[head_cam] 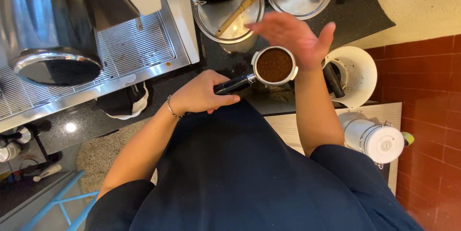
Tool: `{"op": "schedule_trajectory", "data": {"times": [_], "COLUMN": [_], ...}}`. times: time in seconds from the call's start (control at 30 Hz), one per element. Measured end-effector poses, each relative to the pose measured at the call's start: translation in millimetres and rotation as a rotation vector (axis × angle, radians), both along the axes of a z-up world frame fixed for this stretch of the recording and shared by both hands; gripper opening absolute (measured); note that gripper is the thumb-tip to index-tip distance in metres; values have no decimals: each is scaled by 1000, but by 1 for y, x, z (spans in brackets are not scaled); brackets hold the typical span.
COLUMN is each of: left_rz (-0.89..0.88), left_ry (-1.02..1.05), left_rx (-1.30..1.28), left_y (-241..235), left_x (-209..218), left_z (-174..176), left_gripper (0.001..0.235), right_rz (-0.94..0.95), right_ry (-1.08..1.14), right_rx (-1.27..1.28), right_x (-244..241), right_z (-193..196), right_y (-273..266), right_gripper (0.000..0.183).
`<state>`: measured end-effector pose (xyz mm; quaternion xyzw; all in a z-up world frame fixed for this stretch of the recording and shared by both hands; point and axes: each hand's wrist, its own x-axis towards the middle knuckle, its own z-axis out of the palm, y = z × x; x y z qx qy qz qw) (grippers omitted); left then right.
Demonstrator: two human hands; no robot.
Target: Cleaning the portafilter and preparing a shot of espresso using an espresso machine.
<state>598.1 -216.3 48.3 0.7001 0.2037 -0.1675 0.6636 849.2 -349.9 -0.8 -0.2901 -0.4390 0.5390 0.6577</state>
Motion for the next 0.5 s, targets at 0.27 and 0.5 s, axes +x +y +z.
{"op": "schedule_trajectory", "data": {"times": [0.27, 0.5], "left_rz": [76, 246], "left_ry": [0, -103], "left_rx": [20, -20], "left_y": [1, -19], "left_x": [-5, -1], "left_z": [-11, -57], "left_gripper": [31, 32], "right_rz": [0, -229], "right_ry": [114, 85], "right_rx": [7, 130], "right_x": [-3, 41], "right_z": [-2, -21], "right_y": [17, 36], "right_gripper": [118, 95]}}
